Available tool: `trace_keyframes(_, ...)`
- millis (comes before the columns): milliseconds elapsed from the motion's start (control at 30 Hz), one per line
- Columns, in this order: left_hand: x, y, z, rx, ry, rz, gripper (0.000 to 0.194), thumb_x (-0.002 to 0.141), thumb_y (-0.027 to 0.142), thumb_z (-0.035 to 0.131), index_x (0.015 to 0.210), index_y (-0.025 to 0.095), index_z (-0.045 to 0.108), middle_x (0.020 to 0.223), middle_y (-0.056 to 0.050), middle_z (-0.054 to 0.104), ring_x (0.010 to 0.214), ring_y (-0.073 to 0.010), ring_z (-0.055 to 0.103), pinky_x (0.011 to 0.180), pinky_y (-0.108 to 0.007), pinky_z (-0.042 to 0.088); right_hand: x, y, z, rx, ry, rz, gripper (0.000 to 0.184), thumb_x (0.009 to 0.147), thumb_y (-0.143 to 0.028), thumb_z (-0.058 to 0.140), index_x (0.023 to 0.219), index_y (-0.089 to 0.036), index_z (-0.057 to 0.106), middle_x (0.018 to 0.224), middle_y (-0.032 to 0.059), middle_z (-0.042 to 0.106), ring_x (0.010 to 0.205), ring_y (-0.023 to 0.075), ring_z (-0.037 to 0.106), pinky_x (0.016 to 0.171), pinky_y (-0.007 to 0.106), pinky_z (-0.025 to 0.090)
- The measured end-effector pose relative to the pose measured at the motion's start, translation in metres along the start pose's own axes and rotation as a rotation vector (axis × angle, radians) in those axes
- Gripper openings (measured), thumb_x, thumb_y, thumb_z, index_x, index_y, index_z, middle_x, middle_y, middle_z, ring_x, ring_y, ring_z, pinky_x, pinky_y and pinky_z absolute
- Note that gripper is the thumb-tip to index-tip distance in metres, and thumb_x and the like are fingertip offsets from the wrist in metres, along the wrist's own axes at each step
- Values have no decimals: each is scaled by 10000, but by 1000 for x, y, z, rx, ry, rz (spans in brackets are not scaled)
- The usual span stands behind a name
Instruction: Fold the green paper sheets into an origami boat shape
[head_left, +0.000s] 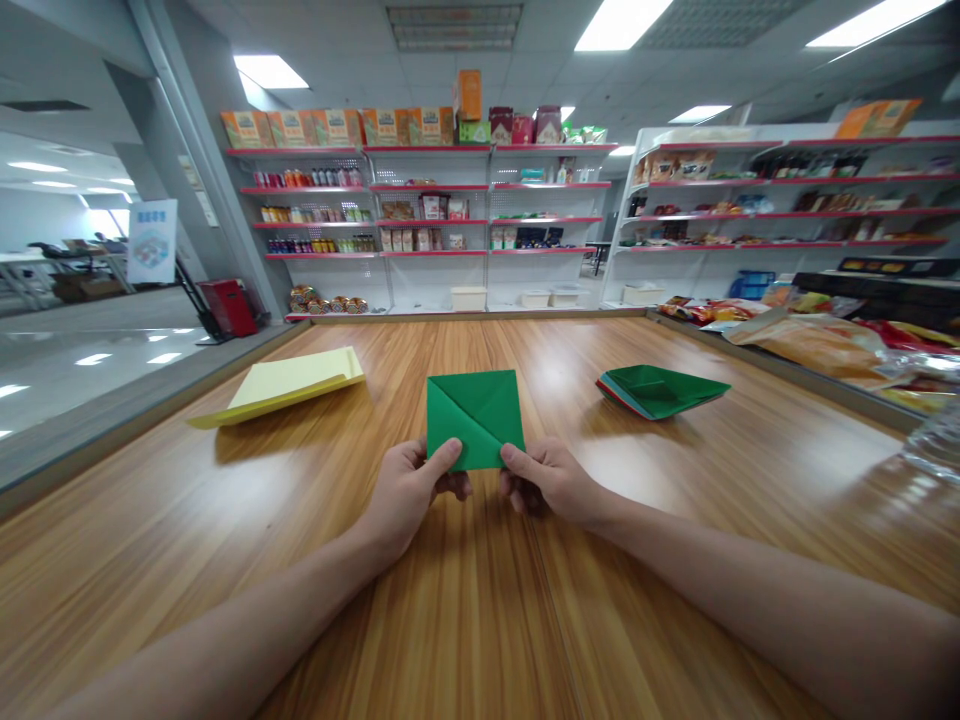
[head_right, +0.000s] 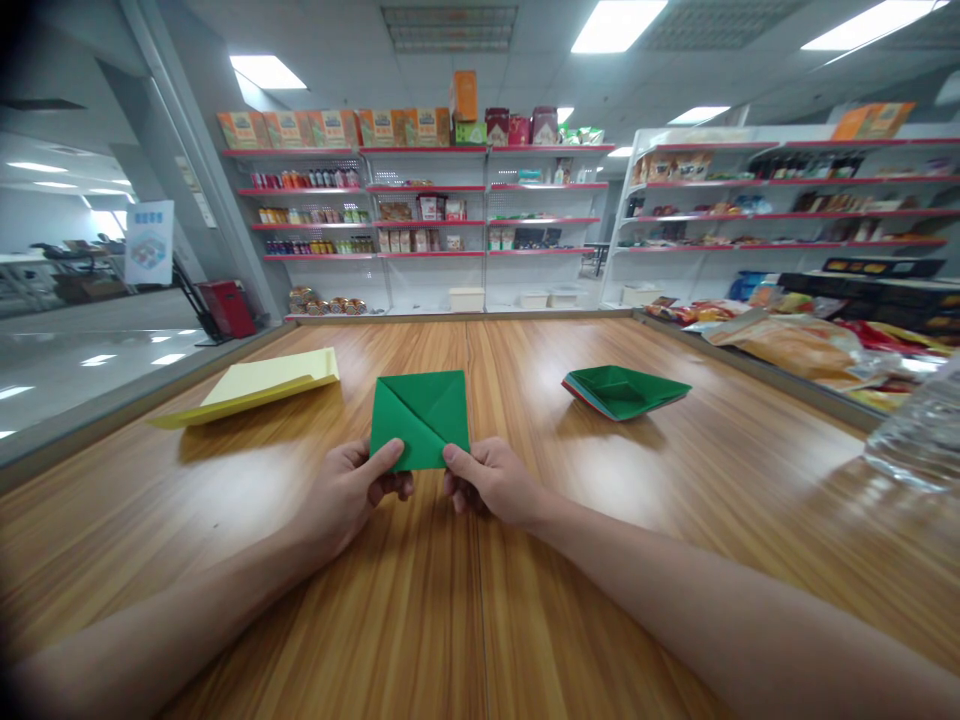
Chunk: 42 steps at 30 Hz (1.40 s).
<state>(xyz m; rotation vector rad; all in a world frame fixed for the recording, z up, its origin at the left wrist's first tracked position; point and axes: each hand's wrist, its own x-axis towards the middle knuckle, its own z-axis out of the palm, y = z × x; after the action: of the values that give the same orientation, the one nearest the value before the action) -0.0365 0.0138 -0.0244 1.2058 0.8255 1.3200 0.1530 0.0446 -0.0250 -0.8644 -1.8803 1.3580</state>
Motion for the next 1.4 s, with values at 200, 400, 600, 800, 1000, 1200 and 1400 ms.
trace_keyframes(200,6,-1,-12,59,225,123,213,787,340,636,747,147,556,576,47,469,473,-55,391,430,-180,277,3,5,-4,52,12,-60,409,819,-515,557,798,-115,641,615,21,597,415,62,454,370,179,304)
trace_keyframes(400,-8,9,-9,238,-43,30,269,782,390,612,702,133,600,611,12,518,564,-100,470,525,-210,364,8,10,-8,325,196,-70,380,842,-505,539,999,-170,625,809,40,638,642,119,580,533,209,433)
trace_keyframes(600,-11,17,0,436,-174,19,356,806,437,568,624,131,584,559,13,480,533,-103,429,490,-219,327,3,8,-6,181,21,7,319,747,-433,682,811,-120,685,733,44,659,625,136,576,553,232,437)
trace_keyframes(800,-3,6,3,274,33,-99,314,728,443,669,712,135,612,606,-5,584,543,-116,513,504,-218,397,-2,0,-1,17,183,-99,315,779,-441,639,803,-131,692,731,47,658,646,159,574,568,259,456)
trace_keyframes(1000,-10,8,11,171,41,-118,299,715,411,690,778,121,652,713,-58,672,653,-180,618,647,-303,502,-4,1,1,-16,187,-110,320,776,-447,637,739,-131,669,686,39,629,605,146,544,526,249,437)
trace_keyframes(1200,-11,12,9,238,8,-71,272,739,393,665,747,123,636,651,-30,635,599,-150,584,548,-239,459,-3,0,2,18,146,-116,321,782,-461,627,766,-140,631,676,26,582,599,130,507,514,230,393)
trace_keyframes(1400,-12,12,10,212,-9,-107,266,735,392,661,738,127,639,627,-21,620,558,-130,550,512,-218,424,-3,1,1,-182,229,-217,446,867,-493,485,563,-171,434,541,-30,345,493,92,338,442,231,239)
